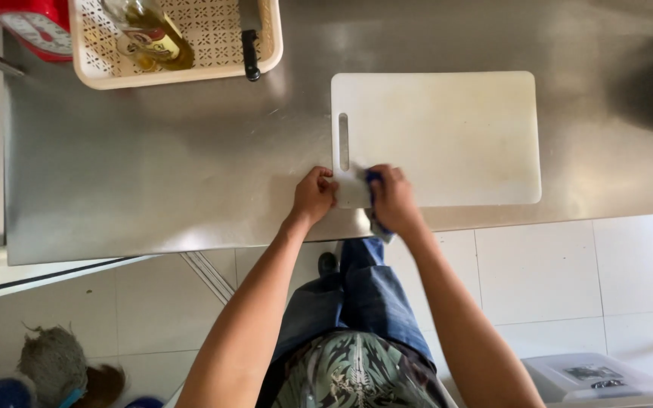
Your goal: Cleaning and organizing cutting boards and a metal counter in a kitchen.
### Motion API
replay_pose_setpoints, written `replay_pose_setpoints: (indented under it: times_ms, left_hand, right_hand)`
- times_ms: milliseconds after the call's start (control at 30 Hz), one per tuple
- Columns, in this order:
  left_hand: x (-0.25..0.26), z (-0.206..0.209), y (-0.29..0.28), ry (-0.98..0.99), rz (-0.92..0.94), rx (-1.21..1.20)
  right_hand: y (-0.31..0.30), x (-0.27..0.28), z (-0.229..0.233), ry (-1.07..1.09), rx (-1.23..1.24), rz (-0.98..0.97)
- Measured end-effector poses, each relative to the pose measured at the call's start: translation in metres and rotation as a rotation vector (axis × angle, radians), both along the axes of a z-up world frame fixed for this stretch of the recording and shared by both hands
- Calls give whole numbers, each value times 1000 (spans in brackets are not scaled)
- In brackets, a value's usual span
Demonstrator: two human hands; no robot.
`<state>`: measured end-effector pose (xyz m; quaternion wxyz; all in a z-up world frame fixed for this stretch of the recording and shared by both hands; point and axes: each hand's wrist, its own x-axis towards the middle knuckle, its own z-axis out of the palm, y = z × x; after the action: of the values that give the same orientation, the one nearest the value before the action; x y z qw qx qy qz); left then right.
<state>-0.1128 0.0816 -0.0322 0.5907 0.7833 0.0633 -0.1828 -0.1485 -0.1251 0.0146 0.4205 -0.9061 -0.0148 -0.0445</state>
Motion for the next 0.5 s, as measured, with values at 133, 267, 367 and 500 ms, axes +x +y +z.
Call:
replay_pose_setpoints:
  times_ms: [133, 267, 367, 500]
  left_hand:
    - [-2, 13, 1, -16, -58, 37]
    - [-5, -3, -4, -76, -15, 133]
    - [-1, -2, -5, -122, -5, 211]
    - [-2, -11, -9, -121, -29, 328]
  right_hand:
    - [-49, 10, -4, -160, -39, -203]
    - [-32, 17, -47, 51, -196, -279]
    - [20, 8, -28, 123, -313, -160]
    - [44, -7, 9, 82, -384, -37]
